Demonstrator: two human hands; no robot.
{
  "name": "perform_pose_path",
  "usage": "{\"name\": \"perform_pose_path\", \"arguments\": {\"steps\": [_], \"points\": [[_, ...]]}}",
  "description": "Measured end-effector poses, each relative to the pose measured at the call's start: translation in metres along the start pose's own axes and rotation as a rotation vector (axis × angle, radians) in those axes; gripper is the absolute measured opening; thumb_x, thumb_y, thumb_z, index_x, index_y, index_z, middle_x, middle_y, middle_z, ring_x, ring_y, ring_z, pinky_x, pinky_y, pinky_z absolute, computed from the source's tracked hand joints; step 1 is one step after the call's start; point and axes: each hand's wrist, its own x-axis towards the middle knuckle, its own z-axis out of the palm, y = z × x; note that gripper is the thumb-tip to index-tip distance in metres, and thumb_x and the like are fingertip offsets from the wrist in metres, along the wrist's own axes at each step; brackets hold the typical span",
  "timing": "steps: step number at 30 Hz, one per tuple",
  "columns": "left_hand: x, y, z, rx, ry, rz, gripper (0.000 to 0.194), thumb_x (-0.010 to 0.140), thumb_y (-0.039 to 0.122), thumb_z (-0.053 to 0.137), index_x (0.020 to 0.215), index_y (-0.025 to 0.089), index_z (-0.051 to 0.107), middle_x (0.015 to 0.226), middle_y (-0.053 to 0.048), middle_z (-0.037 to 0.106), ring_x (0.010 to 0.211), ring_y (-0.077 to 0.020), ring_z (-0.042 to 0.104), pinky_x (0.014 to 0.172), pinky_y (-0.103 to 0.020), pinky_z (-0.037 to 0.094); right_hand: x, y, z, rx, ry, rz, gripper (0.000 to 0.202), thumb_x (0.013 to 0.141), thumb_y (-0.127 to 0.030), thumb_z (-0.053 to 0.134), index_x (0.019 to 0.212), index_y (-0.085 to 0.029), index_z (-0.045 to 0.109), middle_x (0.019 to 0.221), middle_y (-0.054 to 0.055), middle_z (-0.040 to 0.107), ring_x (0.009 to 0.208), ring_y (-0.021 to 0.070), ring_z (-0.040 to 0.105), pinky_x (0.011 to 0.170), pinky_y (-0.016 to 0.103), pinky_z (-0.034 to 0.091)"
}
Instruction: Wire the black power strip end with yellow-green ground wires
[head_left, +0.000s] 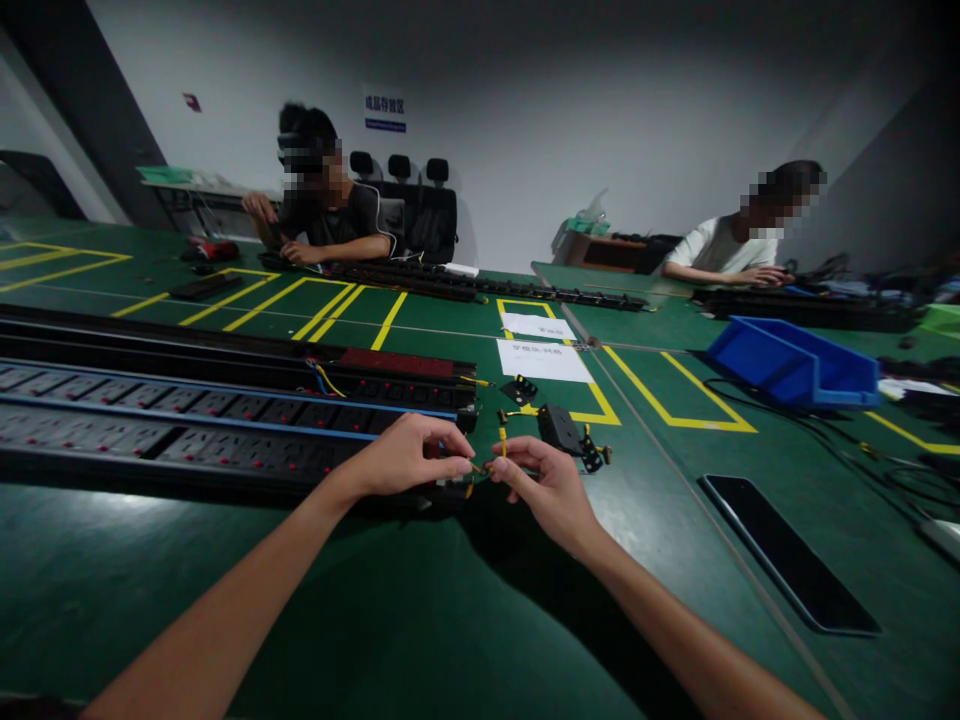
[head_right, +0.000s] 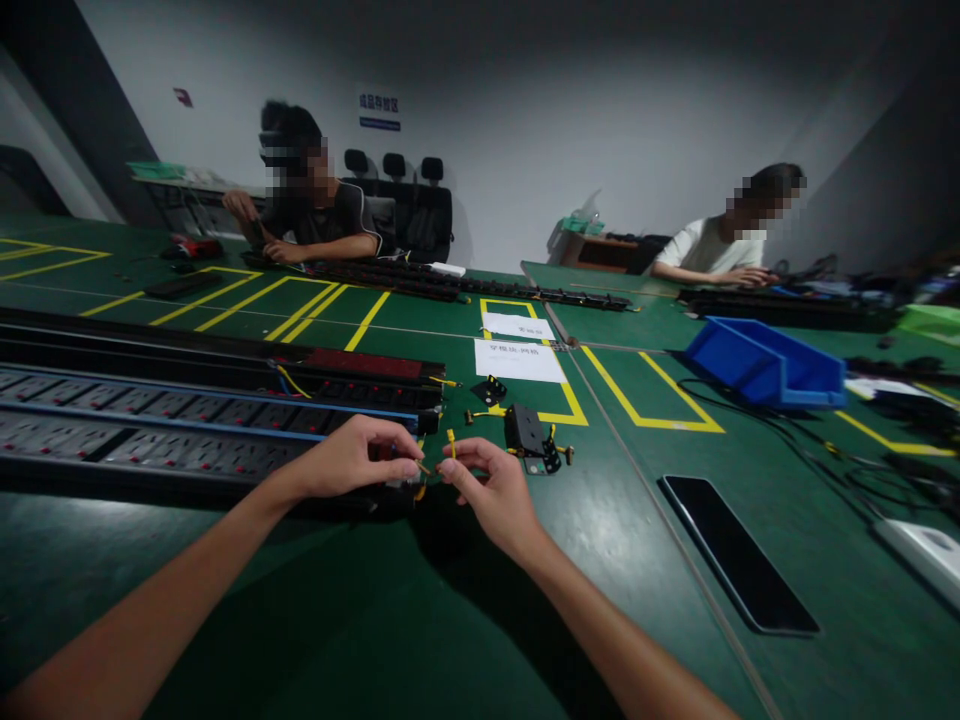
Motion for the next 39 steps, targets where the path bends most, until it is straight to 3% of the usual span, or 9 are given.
{"name": "perform_pose_path", "arguments": {"steps": [16, 39], "points": [[-0.001, 0.005, 0.004, 0.070, 0.028, 0.034, 0.023, 0.088, 0.037, 0.068, 0.095, 0.016, 0.075, 0.081, -0.004, 0.073, 0.070, -0.0141, 0.063, 0.065, -0.024, 0.046, 0.000, -0.002, 0.000, -0.025, 0.029, -0.034, 0.030, 0.079, -0.050, 0.076, 0.083, -0.020, 0.072, 0.077, 0.004, 0.067, 0.061, 0.0152, 0.056, 0.048, 0.025, 0.047], [-0.002, 0.013, 0.009, 0.142, 0.052, 0.089, 0.018, 0.089, 0.032, 0.066, 0.092, 0.017, 0.076, 0.081, -0.003, 0.074, 0.066, -0.0125, 0.061, 0.064, -0.024, 0.044, -0.001, 0.000, 0.000, -0.029, -0.022, -0.017, 0.028, 0.081, -0.048, 0.074, 0.080, -0.021, 0.074, 0.072, 0.003, 0.068, 0.062, 0.0161, 0.059, 0.053, 0.026, 0.050]]}}
